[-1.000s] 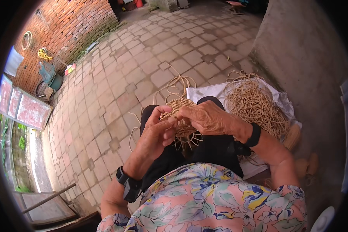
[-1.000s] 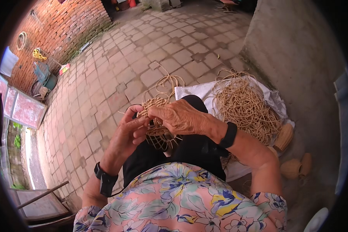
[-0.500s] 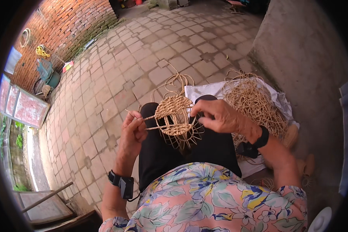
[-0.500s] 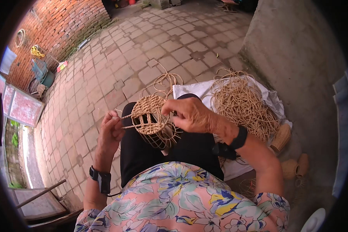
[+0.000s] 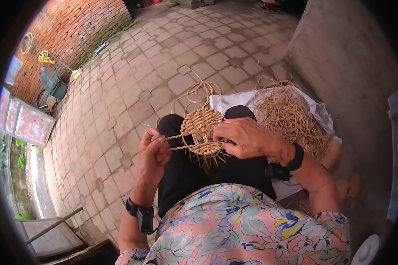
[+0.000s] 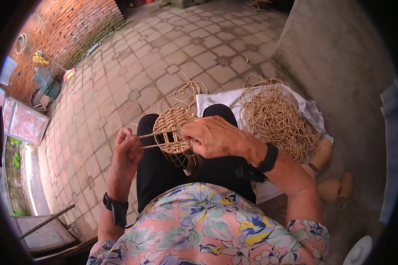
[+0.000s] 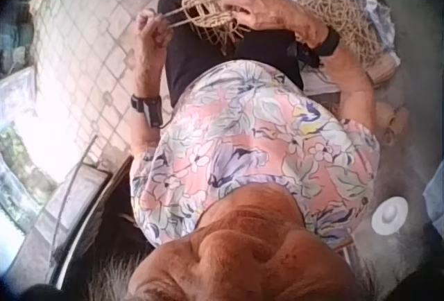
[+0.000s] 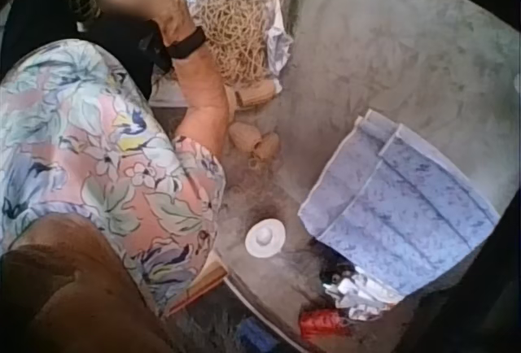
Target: Weaving a small basket from straw or plant fibers by hand.
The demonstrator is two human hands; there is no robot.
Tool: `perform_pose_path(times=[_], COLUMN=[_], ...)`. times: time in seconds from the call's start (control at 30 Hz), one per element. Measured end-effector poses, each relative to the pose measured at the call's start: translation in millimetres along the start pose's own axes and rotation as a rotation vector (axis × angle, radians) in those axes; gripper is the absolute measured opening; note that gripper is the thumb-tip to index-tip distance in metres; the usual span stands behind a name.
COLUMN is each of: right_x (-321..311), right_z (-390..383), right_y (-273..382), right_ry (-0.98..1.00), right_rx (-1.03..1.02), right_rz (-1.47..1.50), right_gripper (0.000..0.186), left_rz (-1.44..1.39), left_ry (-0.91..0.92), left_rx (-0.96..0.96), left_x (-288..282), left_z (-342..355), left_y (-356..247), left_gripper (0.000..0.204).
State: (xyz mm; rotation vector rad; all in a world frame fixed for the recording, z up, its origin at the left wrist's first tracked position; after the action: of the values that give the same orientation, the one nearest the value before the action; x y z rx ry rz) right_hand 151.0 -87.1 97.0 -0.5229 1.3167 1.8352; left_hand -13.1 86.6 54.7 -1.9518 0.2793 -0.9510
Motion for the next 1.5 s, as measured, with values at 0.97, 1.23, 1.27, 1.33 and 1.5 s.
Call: perform_pose_path(times=[0.97,1.23,1.27,1.33,1.5], right_x=[6.3,22.4,24.5,23.7,26.3], right_z=[21.4,27.4,25.8,20.5,6.4], right_y=[11.5,10.1,11.3,16.8,14.7], right_ry=[-0.326,-0.312,-0.304,-0.4,-0.504], right_rx=[0.466,0.242,0.241,0.2,0.097], right_rz=[0.0,-0.164,-0.163,-0.107,-0.057], right_gripper=[0.005,0.008,0.008,0.01,0.013], left_rz=[0.58,-0.043,-0.151,-0.227,-0.451], left_ry=[0.16,0.109,0.115,0.131,0.258], left_rx=[-0.19,-0.454,-0.468,-0.484,-0.563], left_x=[22.5,29.2,28.4,28.3,29.1], left_z=[-33.2,-29.2,-29.2,-27.6,-28.7], left_y=[33.3,63.3,66.7,71.0,80.6], left_gripper=[0.045,0.03,0.025,0.023,0.026])
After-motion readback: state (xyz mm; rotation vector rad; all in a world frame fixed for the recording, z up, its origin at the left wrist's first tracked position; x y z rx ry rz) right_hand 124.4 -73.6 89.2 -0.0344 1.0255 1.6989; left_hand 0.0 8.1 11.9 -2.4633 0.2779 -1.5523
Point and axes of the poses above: each hand's wrist, its own z-axis towards the middle knuckle, its own x-axis out of the palm, y = z × x, the point moved 5 cm from there along z, towards the middle knuckle, and after that the axes turned 12 degrees about -y, right-handed, at the moved point
